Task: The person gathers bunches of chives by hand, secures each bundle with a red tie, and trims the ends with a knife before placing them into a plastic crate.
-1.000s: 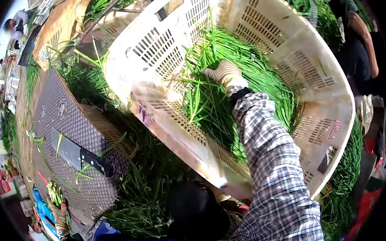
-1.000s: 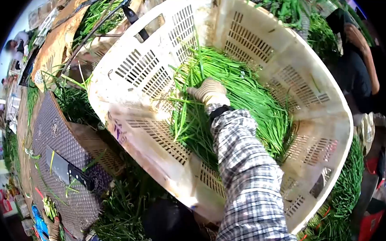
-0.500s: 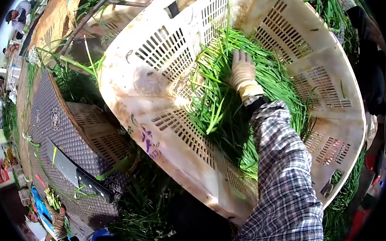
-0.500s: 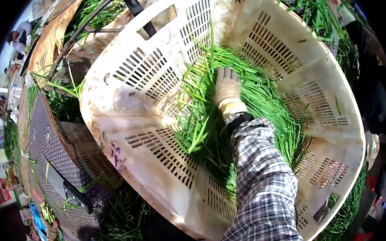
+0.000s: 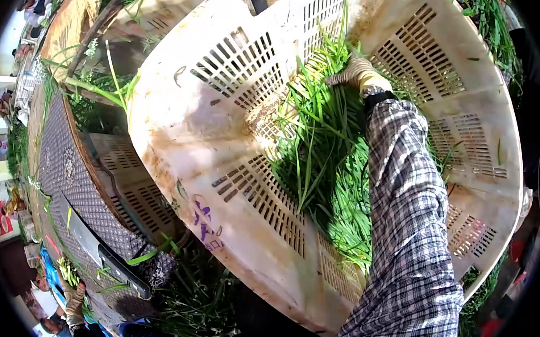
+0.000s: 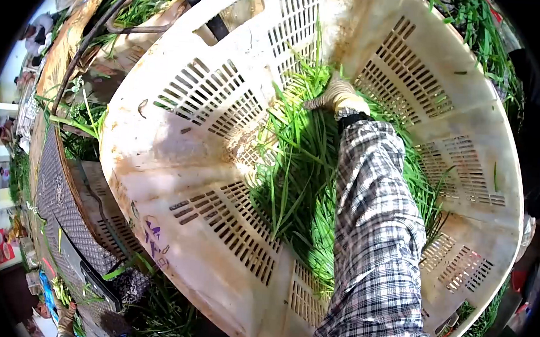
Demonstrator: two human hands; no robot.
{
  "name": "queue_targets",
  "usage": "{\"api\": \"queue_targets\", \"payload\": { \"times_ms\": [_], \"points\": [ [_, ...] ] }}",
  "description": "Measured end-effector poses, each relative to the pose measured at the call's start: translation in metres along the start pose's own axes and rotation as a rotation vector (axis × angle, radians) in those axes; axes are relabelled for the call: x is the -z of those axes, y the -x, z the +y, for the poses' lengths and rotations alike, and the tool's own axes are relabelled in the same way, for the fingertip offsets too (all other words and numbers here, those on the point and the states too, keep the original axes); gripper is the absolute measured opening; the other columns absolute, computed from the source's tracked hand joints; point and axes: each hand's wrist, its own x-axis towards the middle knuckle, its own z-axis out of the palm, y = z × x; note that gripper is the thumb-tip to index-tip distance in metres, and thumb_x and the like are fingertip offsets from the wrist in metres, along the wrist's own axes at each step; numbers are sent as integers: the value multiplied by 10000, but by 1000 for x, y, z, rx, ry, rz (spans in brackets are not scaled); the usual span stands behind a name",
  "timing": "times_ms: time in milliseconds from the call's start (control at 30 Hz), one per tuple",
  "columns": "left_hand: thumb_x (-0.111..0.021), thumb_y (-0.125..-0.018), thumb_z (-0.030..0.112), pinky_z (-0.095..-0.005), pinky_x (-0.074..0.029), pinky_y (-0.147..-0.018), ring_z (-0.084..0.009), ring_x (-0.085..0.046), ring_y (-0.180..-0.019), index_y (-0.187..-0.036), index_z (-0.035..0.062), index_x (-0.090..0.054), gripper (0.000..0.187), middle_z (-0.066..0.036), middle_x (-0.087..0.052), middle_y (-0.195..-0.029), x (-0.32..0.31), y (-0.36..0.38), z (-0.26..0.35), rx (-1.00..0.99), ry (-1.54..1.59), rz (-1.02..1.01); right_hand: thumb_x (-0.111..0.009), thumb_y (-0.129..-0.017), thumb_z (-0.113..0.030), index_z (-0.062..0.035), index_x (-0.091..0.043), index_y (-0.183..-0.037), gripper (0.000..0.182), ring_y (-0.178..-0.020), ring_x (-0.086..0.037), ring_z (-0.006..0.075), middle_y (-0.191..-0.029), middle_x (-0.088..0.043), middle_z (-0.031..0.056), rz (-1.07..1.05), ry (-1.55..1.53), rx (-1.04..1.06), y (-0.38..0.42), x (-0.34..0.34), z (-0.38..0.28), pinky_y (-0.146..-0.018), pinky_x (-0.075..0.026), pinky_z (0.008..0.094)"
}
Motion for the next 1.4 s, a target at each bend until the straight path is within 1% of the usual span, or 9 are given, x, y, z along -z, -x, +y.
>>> {"api": "queue_targets", "payload": {
  "times_ms": [333, 467, 500, 667, 733, 967, 1133, 1267, 1400],
  "points": [
    [-657, -778, 619, -440, -198, -1138, -323, -233, -1394, -1514, 64, -92, 1081, -175, -213, -1523, 1, 6, 4, -1, 14, 3, -799, -519, -663, -27, -396, -1394, 1154, -1211, -505, 376, -1227, -578, 218, -212, 670, 270, 94, -23, -89, -986, -434, 431],
    [-661, -777, 615, -437, -201, -1137, -320, -239, -1391, -1513, 64, -92, 1082, -174, -220, -1520, 0, 5, 6, -2, 27, 1, -807, -521, -653, -10, -397, -1403, 1166, -1377, -268, 419, -1500, -281, 213, -61, 473, 366, 59, -46, -65, -1128, -251, 488],
    [-662, -776, 614, -437, -202, -1137, -320, -240, -1390, -1513, 64, -93, 1082, -173, -221, -1520, 0, 5, 5, -3, 24, 1, -856, -438, -636, -46, -205, -1482, 1364, -1354, -303, 440, -1420, -370, 293, -256, 257, 244, 38, -51, -65, -1112, -294, 458],
    [-668, -775, 609, -434, -207, -1135, -316, -247, -1387, -1513, 64, -94, 1083, -172, -229, -1516, 3, 6, 3, 0, 26, -3, -854, -465, -609, 29, -229, -1454, 1333, -1327, -345, 441, -1428, -336, 320, -588, 354, 182, 77, -52, -109, -1096, -323, 451],
    [-671, -774, 606, -432, -208, -1134, -315, -250, -1386, -1513, 64, -94, 1083, -171, -232, -1515, 3, 5, 2, -3, 26, -4, -825, -529, -619, 16, -124, -1482, 1343, -1361, -243, 495, -1481, -241, 311, -224, 524, 305, 117, -87, -114, -1115, -233, 553],
    [-679, -772, 599, -428, -215, -1132, -310, -260, -1381, -1513, 64, -95, 1085, -169, -242, -1510, 6, 5, -10, -20, 42, 2, -853, -504, -566, 58, -362, -1403, 1199, -1401, -143, 488, -1526, -162, 274, -232, 574, 308, 153, -108, -116, -1076, -183, 656],
    [-685, -770, 594, -425, -219, -1130, -307, -267, -1378, -1513, 64, -96, 1086, -167, -250, -1507, 7, 8, -14, -28, 50, 5, -801, -639, -431, 91, -412, -1357, 969, -1336, -298, 492, -1460, -276, 318, -122, 693, 402, 153, -120, -110, -1033, -261, 658],
    [-689, -769, 590, -422, -223, -1129, -305, -273, -1375, -1512, 63, -97, 1087, -166, -256, -1504, 8, 9, -14, -40, 71, 9, -707, -706, -295, 55, -636, -1064, 506, -1008, -576, 331, -1076, -575, 192, -50, 679, 410, 132, -115, -115, -865, -453, 446],
    [-694, -767, 586, -420, -226, -1127, -302, -278, -1372, -1512, 63, -98, 1088, -164, -262, -1502, 6, 10, -11, -51, 80, 9, -688, -748, -289, 48, -574, -1201, 576, -1105, -544, 337, -1176, -562, 196, -88, 595, 373, 115, -108, -118, -898, -448, 471]
  ]
}}
